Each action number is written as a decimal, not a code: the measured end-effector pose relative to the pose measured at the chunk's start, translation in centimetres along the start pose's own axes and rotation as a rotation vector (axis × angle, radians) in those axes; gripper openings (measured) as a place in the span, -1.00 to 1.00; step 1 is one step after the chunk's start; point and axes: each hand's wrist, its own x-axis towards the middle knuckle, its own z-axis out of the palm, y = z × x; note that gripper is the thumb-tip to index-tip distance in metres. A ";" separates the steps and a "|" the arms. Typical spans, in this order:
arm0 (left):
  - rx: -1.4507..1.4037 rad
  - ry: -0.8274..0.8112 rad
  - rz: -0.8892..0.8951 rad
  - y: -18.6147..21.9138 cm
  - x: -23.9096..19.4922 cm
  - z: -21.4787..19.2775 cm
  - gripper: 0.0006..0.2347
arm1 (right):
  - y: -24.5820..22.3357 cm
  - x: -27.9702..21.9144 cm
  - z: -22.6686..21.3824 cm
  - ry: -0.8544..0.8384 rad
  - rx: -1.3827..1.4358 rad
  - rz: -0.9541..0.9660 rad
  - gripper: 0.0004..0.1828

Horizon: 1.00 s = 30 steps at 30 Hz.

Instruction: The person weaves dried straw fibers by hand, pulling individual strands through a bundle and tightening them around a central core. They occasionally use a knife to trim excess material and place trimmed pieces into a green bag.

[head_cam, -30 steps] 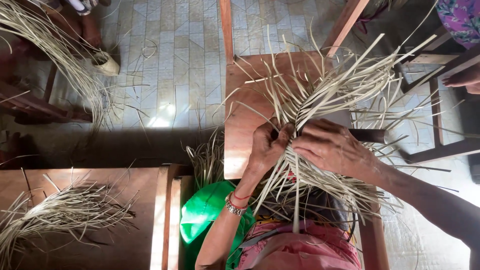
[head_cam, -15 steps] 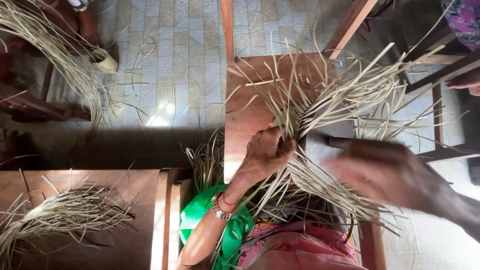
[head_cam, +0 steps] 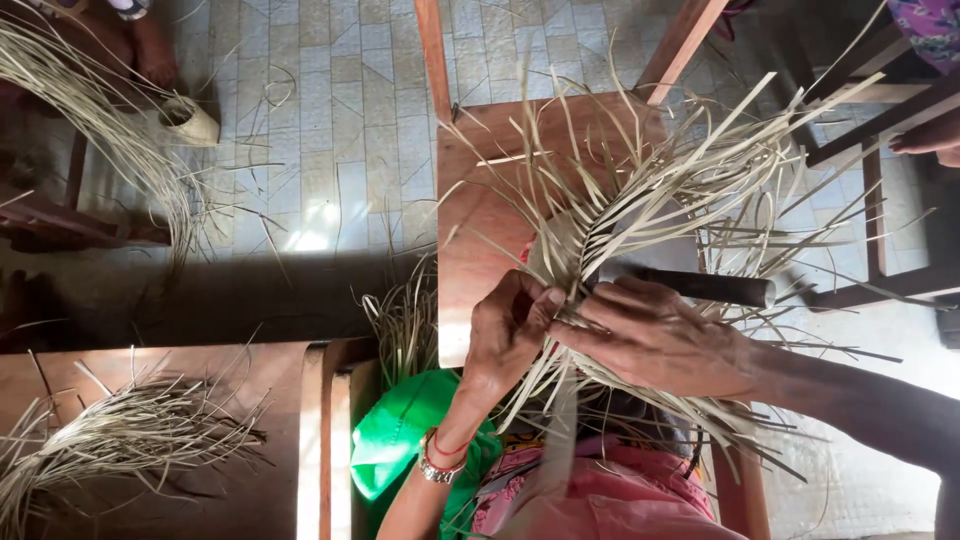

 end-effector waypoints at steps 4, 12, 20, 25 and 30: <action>-0.164 -0.020 0.062 -3.4 0.8 0.8 -0.87 | -0.2 0.3 0.5 -0.208 -0.017 -0.101 -0.47; -0.214 -0.047 0.116 -3.3 1.7 0.6 -0.88 | -1.8 2.3 -2.0 -0.377 0.122 -0.048 -0.85; -0.159 -0.277 0.012 -1.1 1.9 -1.2 -0.88 | -2.6 3.9 -0.9 -0.081 0.329 -0.097 -0.65; -0.293 -0.211 -0.098 -1.1 1.1 -1.3 -0.92 | 1.0 -0.4 -0.7 -0.187 0.146 0.274 -0.61; -0.303 -0.184 -0.086 -2.1 1.0 -0.6 -0.90 | 0.7 -3.8 0.8 -0.211 -0.247 0.190 -0.28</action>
